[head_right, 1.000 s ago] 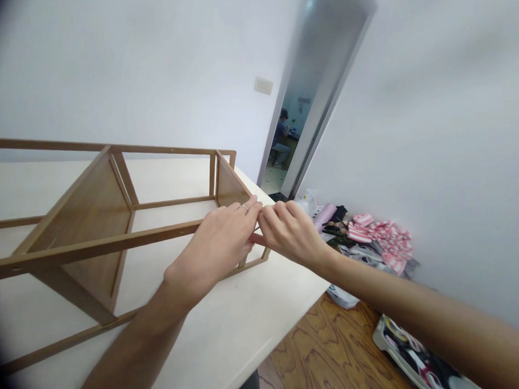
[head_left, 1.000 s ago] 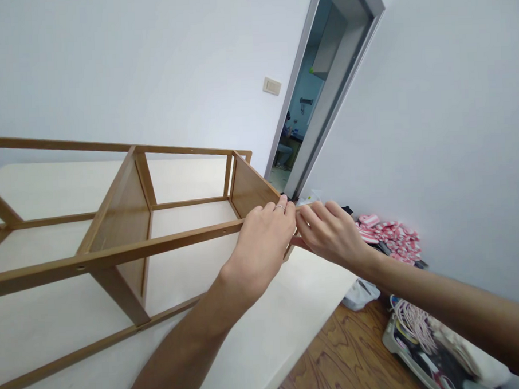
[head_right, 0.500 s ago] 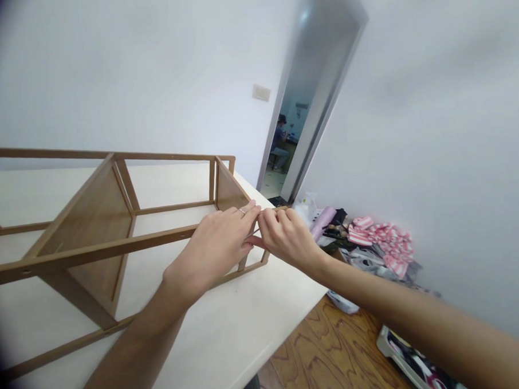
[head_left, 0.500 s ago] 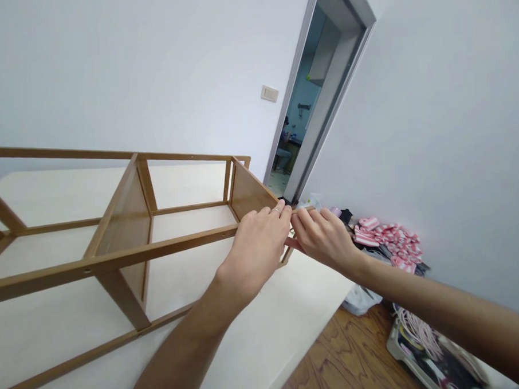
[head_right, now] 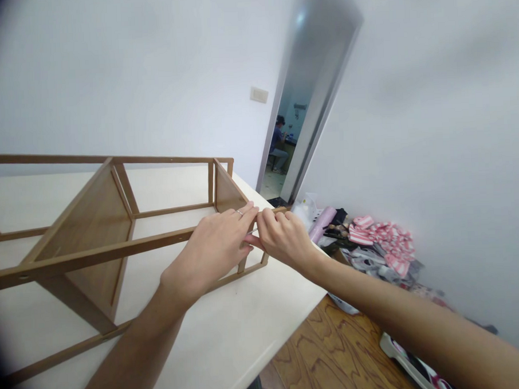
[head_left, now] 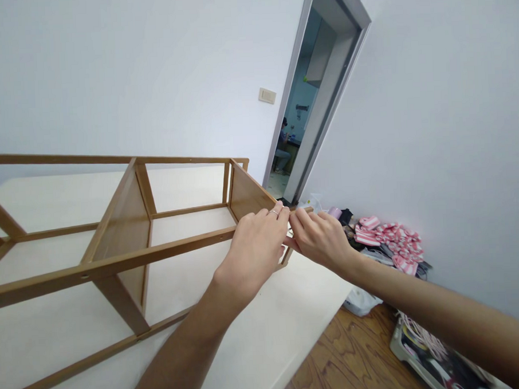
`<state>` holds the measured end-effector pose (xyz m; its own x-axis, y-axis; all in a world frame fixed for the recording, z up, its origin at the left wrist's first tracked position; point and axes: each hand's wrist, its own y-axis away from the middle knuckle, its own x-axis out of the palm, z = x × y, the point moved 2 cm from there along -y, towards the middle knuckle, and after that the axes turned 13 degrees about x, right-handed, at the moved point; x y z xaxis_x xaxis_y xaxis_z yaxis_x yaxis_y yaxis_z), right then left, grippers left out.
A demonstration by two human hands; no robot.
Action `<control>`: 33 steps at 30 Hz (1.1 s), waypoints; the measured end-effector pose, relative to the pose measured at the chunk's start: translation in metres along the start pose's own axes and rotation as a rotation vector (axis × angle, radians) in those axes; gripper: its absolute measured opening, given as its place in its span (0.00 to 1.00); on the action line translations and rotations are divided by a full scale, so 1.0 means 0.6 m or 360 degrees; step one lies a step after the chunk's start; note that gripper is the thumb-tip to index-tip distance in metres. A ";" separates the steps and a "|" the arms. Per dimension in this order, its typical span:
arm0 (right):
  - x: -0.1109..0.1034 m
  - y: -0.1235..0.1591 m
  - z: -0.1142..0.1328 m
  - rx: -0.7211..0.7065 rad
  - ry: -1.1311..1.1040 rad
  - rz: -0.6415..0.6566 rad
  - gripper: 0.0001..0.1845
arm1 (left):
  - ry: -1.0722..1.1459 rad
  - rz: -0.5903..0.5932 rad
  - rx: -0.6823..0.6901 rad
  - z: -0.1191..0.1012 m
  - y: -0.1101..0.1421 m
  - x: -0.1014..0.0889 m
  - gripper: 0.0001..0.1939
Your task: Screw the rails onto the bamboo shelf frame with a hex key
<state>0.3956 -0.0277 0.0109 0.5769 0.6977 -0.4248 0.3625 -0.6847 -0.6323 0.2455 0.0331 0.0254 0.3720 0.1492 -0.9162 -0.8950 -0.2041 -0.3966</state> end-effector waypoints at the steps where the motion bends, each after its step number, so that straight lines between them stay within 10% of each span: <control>1: 0.001 0.000 0.000 0.0016 -0.0015 0.0014 0.29 | 0.0000 0.0004 -0.0008 0.000 0.000 0.000 0.21; 18: 0.017 0.008 0.000 0.0164 -0.0167 0.0276 0.29 | 0.0008 0.0010 -0.0009 -0.002 0.001 -0.006 0.29; 28: 0.018 0.004 0.003 0.0213 -0.0215 0.0125 0.24 | 0.0008 -0.0022 -0.0046 0.002 -0.004 -0.002 0.17; 33: 0.016 0.001 0.002 0.0257 -0.0272 0.0160 0.22 | 0.0026 -0.0013 -0.0092 0.004 -0.005 0.000 0.30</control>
<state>0.4008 -0.0214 0.0056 0.4673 0.6627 -0.5852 0.1799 -0.7194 -0.6709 0.2475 0.0363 0.0266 0.3837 0.1357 -0.9134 -0.8763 -0.2586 -0.4065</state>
